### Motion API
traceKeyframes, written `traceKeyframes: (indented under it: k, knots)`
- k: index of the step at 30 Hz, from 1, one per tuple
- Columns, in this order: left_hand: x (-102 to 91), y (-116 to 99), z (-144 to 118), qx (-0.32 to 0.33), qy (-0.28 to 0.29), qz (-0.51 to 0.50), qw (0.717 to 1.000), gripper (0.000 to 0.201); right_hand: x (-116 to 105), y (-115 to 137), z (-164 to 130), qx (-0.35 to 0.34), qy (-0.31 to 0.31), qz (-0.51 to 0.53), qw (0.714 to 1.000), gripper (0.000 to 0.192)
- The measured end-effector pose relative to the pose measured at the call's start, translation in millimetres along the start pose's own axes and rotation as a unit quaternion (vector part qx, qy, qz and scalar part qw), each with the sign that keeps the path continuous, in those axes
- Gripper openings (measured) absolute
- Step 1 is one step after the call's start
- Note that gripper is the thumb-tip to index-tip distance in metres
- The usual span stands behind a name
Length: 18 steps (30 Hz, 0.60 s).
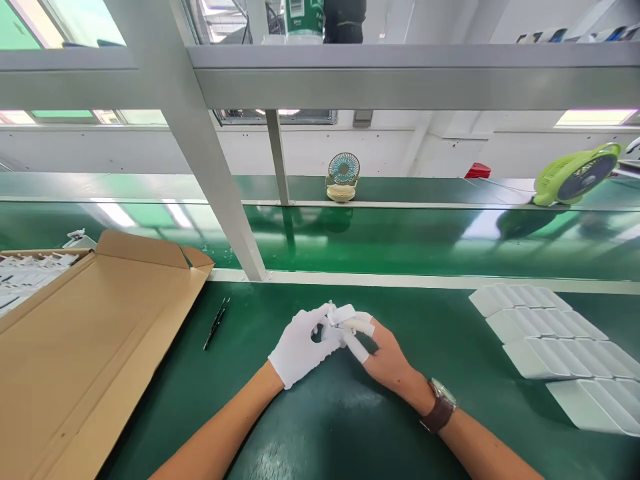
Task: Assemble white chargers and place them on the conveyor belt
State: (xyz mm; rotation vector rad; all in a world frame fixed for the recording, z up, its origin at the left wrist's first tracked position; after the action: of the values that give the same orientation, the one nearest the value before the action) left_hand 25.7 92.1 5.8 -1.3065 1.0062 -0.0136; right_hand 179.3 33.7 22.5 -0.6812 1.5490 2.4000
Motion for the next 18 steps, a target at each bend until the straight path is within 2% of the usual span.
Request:
traceKeyframes:
  k: [4,6,9,11,15,18]
  knots:
    - [9.9,8,-1,-0.016,0.043,-0.082,0.996,0.042,12,18,0,-0.055,0.084,-0.095,0.99,0.04]
    - [10.4,11,-2,-0.027,0.051,-0.091,0.994,0.037,8,20,-2,-0.079,0.073,-0.158,0.982,0.042]
    - [-7.4,14,-1,-0.04,-0.013,-0.049,0.998,0.033,-8,12,-5,-0.099,0.002,-0.265,0.959,0.042]
    - [-22.0,16,-1,-0.049,-0.064,-0.029,0.996,0.036,-13,2,-7,-0.093,-0.024,-0.319,0.943,0.04]
    - [-42.3,19,2,-0.052,-0.136,0.006,0.989,0.042,1,-17,-4,-0.076,0.023,-0.353,0.932,0.038]
    - [-48.4,23,11,-0.06,-0.156,0.026,0.986,0.042,14,-23,-2,-0.068,0.071,-0.349,0.932,0.035]
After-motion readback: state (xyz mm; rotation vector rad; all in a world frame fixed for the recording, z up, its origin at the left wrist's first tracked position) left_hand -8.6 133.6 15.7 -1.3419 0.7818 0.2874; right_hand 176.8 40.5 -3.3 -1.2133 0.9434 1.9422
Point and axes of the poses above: each hand's wrist, its own z-axis towards the middle knuckle, its own x-axis out of the palm, y = z × x, the point moved 9 cm from there along z, towards the middle knuckle, and after that the axes turned 13 degrees about y, right-handed, at the moved point
